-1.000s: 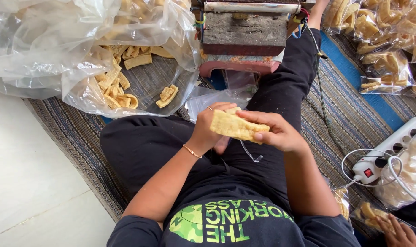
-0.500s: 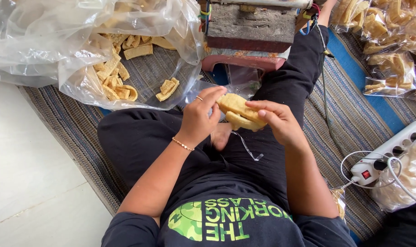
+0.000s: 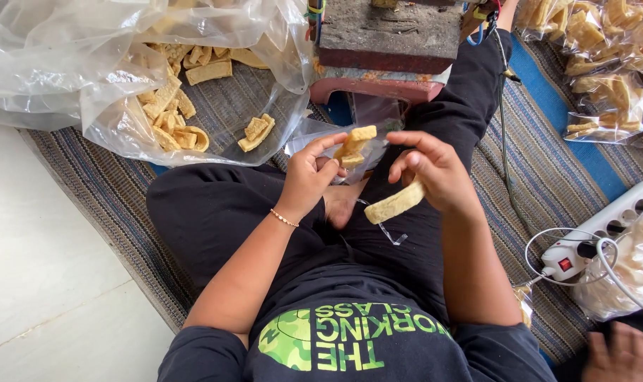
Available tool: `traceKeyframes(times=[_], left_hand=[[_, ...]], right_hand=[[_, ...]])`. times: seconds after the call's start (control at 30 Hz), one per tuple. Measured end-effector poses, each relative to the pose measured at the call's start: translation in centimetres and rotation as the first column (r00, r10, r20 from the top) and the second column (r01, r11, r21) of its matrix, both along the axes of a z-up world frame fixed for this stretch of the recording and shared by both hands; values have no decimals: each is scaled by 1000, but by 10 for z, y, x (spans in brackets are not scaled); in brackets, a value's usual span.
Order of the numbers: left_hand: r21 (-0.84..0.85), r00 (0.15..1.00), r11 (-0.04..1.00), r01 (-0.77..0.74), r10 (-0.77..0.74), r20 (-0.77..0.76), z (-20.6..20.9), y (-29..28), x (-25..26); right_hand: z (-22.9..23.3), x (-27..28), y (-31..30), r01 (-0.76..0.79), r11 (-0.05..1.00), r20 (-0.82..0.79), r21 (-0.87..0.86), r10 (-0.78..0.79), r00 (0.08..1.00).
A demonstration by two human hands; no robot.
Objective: Packing fried snack pieces into small plastic bags and sealing them using a manual heat sealer.
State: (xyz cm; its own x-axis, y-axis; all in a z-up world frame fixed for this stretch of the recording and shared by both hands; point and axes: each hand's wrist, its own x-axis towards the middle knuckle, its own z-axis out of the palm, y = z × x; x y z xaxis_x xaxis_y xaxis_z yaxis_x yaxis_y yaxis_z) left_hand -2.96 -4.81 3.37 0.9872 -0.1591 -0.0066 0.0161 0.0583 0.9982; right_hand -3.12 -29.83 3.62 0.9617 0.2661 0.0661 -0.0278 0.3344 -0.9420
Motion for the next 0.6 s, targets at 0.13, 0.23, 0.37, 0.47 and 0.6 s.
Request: traceKeyframes(times=[0.13, 0.23, 0.37, 0.47, 0.6], left_hand=[[-31, 1000, 999, 9, -9, -20, -1, 2, 3], [14, 998, 999, 34, -35, 46, 7, -4, 3], [-20, 995, 997, 78, -77, 63, 11, -4, 9], [-150, 991, 980, 135, -135, 11, 17, -7, 10], [-83, 985, 982, 172, -173, -4, 28, -5, 15]], right_hand=[[35, -8, 8, 91, 879, 149, -468, -23, 989], [62, -17, 32, 344, 634, 474, -692, 40, 880], [71, -18, 39, 440, 645, 590, -625, 21, 807], [74, -15, 45, 377, 445, 507, -812, 220, 833], [91, -7, 34, 178, 611, 362, -771, 190, 913]])
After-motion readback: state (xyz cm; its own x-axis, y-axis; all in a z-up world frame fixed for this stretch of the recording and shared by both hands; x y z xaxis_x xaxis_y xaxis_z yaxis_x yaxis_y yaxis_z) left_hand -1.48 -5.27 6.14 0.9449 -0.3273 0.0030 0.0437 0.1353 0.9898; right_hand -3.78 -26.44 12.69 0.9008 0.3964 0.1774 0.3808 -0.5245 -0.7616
